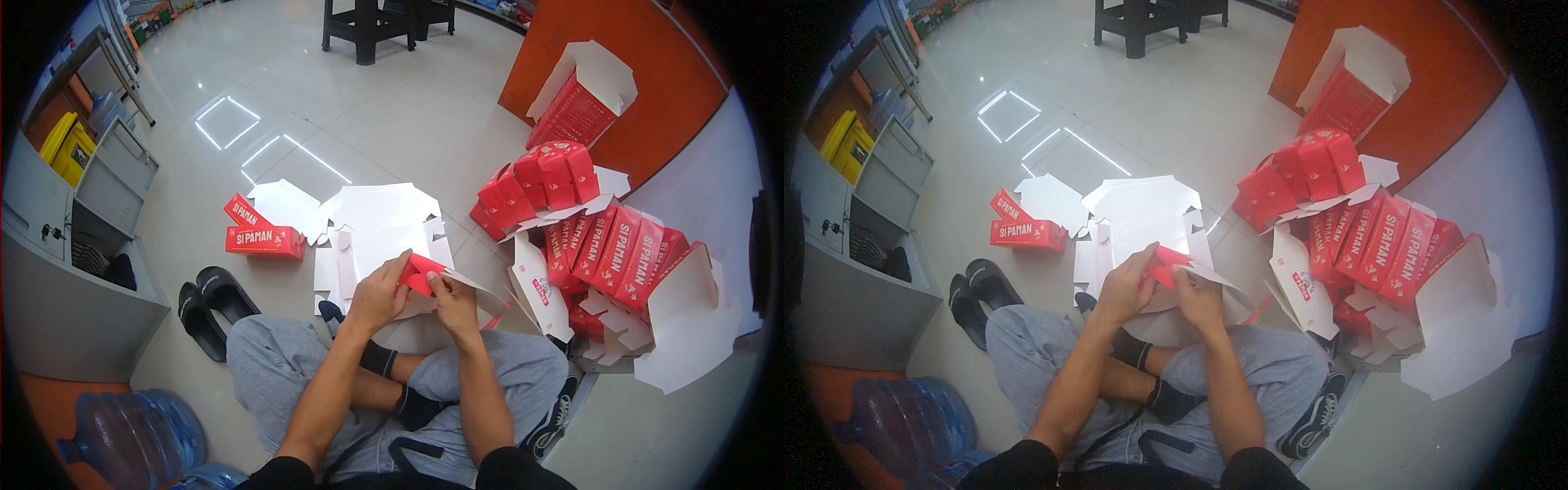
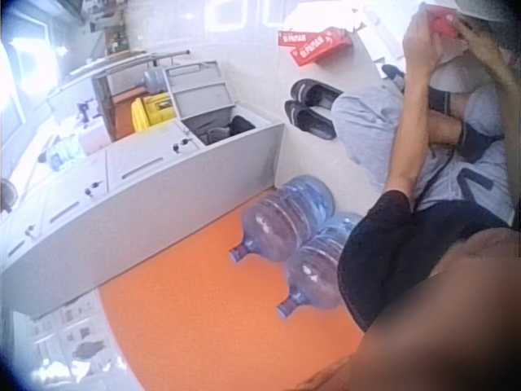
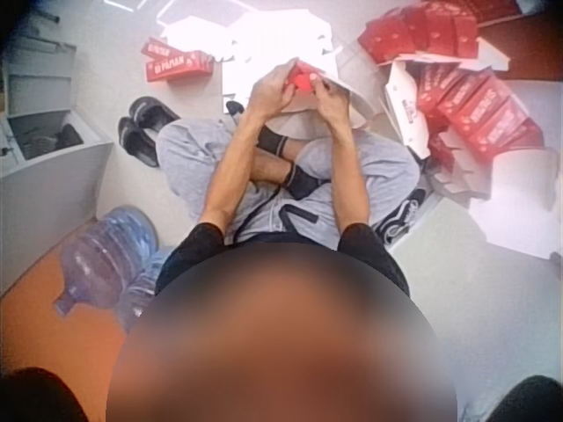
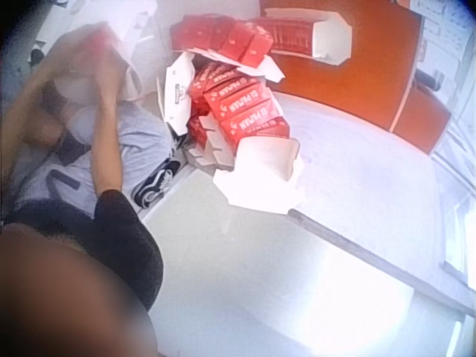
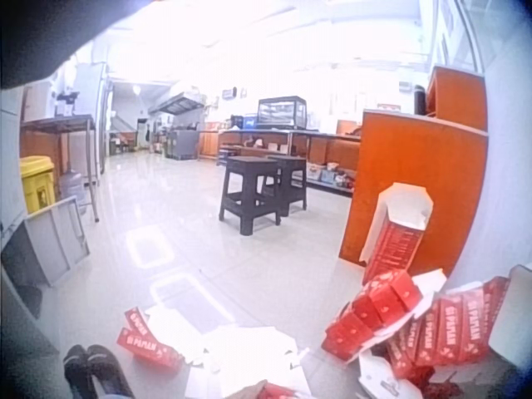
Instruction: The person sits on the floor and assembles red and white cardboard food boxes. They fold the flat sheets along pre-scored lines, tuck the flaps into slots, and form the box structure. The person handles the boxes one at a time, placing the finished units into a growing stack.
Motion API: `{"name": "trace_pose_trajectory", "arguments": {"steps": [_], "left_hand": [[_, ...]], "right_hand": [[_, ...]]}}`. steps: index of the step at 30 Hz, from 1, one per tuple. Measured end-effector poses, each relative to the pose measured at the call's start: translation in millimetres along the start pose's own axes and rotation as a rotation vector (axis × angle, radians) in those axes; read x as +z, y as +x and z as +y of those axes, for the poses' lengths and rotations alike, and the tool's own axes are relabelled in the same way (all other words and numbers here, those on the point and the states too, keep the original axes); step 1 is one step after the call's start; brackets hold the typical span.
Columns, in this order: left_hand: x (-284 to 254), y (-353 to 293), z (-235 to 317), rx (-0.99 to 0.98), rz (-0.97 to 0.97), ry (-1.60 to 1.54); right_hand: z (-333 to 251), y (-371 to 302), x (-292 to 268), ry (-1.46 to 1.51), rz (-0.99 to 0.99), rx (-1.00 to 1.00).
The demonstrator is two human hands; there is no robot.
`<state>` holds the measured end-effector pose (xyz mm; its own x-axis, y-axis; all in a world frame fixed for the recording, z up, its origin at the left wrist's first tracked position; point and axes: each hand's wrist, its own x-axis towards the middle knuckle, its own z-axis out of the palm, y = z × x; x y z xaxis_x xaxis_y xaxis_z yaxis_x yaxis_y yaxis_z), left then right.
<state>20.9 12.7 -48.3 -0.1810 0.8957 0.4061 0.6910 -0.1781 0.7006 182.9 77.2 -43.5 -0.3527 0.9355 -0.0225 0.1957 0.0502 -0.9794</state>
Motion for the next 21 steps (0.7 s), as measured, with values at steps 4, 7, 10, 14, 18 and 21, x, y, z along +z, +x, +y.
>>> {"name": "trace_pose_trajectory", "arguments": {"steps": [4,7,10,14,18,21], "left_hand": [[-8.7,1.4,4.6,0.032,-0.064,0.004],[-10.1,1.7,4.7,0.073,-0.09,0.009],[-12.6,-3.3,1.8,0.066,-0.092,0.046],[-8.8,-4.3,4.7,0.023,-0.098,0.069],[-7.4,-4.2,7.1,-0.001,-0.097,0.069],[-9.2,-6.0,7.1,0.0,-0.076,0.064]], "right_hand": [[-5.3,0.8,-10.8,-0.225,0.032,-0.058],[9.1,3.9,-15.7,-0.333,0.086,-0.168],[-2.6,1.9,-12.5,-0.408,0.054,-0.162],[15.0,2.7,-5.6,-0.355,0.102,-0.22],[37.8,-0.7,-0.9,-0.366,0.079,-0.256],[22.5,-1.7,5.7,-0.356,0.065,-0.203]]}}
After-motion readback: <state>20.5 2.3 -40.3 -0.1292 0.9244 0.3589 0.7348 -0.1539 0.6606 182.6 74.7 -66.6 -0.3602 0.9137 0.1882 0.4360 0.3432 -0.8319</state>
